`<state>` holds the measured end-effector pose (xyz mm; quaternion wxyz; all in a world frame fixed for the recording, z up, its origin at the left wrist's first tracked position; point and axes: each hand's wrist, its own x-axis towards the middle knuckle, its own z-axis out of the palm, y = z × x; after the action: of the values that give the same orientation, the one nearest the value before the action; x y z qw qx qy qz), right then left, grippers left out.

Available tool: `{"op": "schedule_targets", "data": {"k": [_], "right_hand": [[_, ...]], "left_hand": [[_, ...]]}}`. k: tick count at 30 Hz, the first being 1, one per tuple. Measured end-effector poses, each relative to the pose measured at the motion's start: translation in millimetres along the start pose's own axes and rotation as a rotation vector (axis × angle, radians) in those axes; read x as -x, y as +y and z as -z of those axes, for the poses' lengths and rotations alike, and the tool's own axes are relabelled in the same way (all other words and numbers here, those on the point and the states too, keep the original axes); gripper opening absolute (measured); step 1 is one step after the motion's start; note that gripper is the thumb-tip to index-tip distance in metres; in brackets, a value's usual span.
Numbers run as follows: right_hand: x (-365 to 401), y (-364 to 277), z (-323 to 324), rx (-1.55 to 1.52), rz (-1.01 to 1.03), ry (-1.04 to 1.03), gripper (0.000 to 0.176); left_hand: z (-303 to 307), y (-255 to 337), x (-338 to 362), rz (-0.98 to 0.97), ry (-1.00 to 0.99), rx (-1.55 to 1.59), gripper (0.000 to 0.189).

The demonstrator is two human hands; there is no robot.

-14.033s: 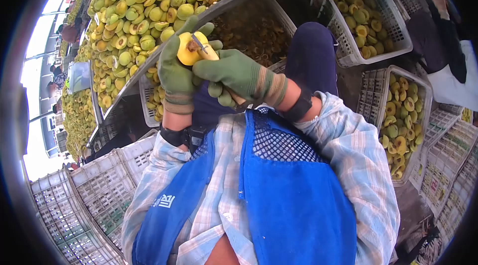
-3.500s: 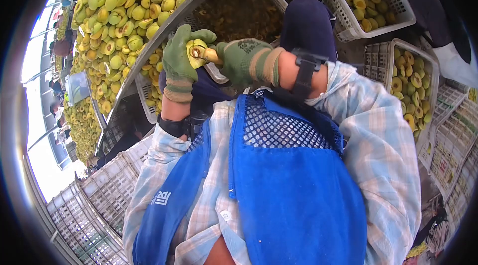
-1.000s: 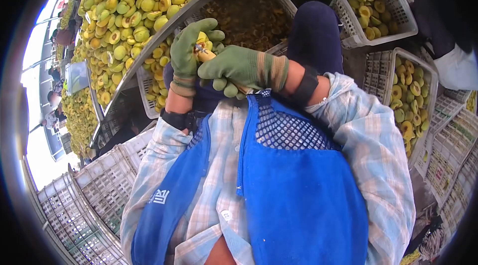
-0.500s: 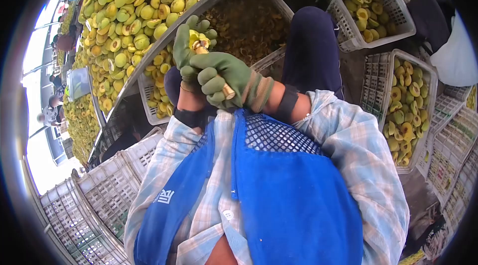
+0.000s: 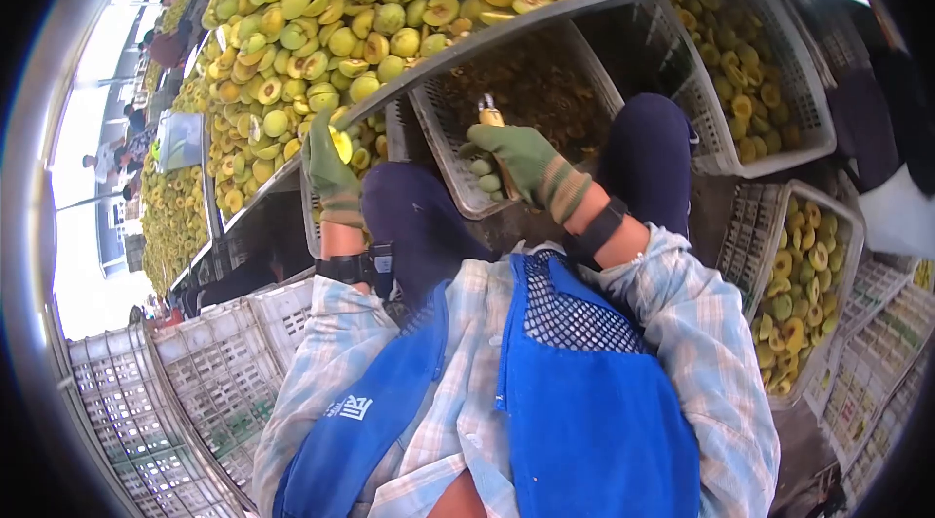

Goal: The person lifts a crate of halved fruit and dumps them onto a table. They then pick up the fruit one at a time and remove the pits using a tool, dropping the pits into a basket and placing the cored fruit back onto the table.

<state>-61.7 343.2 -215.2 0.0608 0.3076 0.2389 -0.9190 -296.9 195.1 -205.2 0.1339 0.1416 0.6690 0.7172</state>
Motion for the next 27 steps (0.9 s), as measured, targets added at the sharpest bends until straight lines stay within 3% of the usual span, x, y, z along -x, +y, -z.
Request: {"op": "schedule_targets", "data": {"k": [2,5,8,11,14,15,18,19,22,25,27], "right_hand": [[-11,5,11,-0.132,-0.003,-0.067,0.03],[-22,19,11,-0.111,-0.015,0.043,0.029],[-22,31,10,-0.042,-0.016,0.099,0.029],[-13,29,0,0.004,-0.02,0.167,0.029],[-11,28,1,-0.007,0.018,0.17,0.03],[-11,29,1,-0.017,0.031,0.181,0.03],[-11,27,-1,-0.017,0.076,0.173,0.03],[-7,22,-6,0.014,0.074,0.149,0.03],[3,9,-26,0.118,0.137,0.059,0.03],[16,-8,-57,0.13,0.198,0.015,0.031],[18,-8,-70,0.131,0.233,0.004,0.031]], "left_hand": [[45,-29,-33,-0.193,0.088,-0.3,0.031],[56,-16,-56,-0.414,0.113,-0.99,0.03],[19,-8,-80,-0.218,-0.208,-1.224,0.055],[-19,-43,-111,-0.032,-0.214,-1.598,0.065],[-29,-31,-129,0.08,-0.416,-1.598,0.074],[-22,-35,-125,0.027,-0.307,-1.539,0.06],[6,-38,-114,-0.178,-0.204,-0.794,0.048],[17,-42,-118,-0.047,-0.257,-0.327,0.048],[6,1,-70,0.033,-0.488,0.241,0.063],[-21,26,-16,-0.075,-0.633,0.382,0.073],[-42,42,20,-0.04,-0.68,0.424,0.076]]}}
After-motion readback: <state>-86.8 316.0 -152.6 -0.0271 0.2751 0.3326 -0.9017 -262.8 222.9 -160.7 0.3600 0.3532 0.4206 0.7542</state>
